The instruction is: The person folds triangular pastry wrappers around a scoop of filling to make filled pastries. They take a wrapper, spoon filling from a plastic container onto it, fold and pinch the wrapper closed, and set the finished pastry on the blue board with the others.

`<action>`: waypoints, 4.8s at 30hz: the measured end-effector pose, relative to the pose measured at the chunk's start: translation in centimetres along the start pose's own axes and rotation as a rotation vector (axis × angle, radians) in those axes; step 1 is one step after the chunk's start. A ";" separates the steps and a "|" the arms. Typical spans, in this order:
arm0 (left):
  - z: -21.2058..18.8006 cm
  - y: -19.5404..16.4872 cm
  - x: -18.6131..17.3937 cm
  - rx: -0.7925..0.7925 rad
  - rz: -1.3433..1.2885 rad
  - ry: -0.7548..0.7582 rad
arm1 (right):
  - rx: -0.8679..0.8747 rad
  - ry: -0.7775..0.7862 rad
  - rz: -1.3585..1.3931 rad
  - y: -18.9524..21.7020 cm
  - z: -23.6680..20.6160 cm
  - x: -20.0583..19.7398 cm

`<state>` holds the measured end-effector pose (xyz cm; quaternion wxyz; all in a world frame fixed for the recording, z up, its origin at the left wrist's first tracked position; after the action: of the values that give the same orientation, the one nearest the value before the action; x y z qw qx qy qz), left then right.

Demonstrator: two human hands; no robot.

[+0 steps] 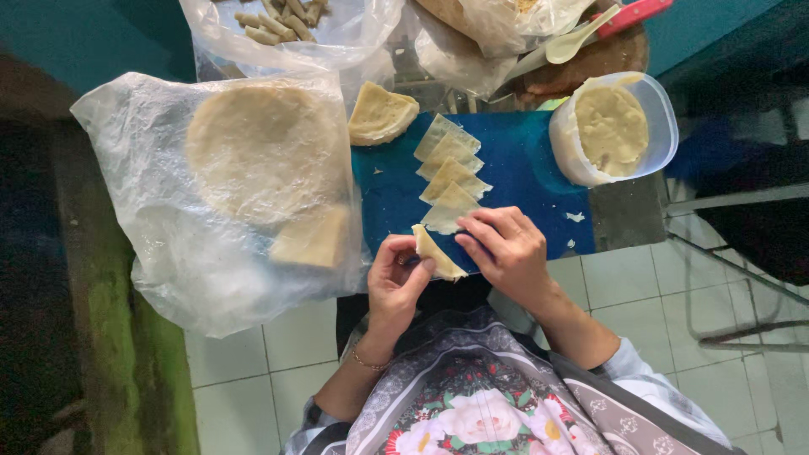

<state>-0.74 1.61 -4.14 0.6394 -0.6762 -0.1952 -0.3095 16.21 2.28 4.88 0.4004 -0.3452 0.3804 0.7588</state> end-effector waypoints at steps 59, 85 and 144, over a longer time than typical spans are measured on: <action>-3.5 -0.1 -1.5 0.030 -0.002 -0.002 | 0.164 -0.240 0.169 -4.4 -1.2 -1.7; -2.7 0.1 0.9 -0.058 -0.056 0.070 | 0.201 0.204 0.590 0.6 -3.4 1.8; -4.2 0.3 -1.8 0.016 -0.056 0.046 | -0.121 0.020 -0.073 1.6 -3.6 -0.2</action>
<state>-2.57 -2.36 -5.59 0.6403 -0.6580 -0.2019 -0.3410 15.63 -1.45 3.82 0.4023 -0.3901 0.3251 0.7617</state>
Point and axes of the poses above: each hand's wrist, its own z-axis towards the middle knuckle, its own x-axis out of the palm, y = z × x, the point moved 5 cm from there along z, towards the middle knuckle, and after that the axes turned 10 degrees about -z, right-handed, at the moved point
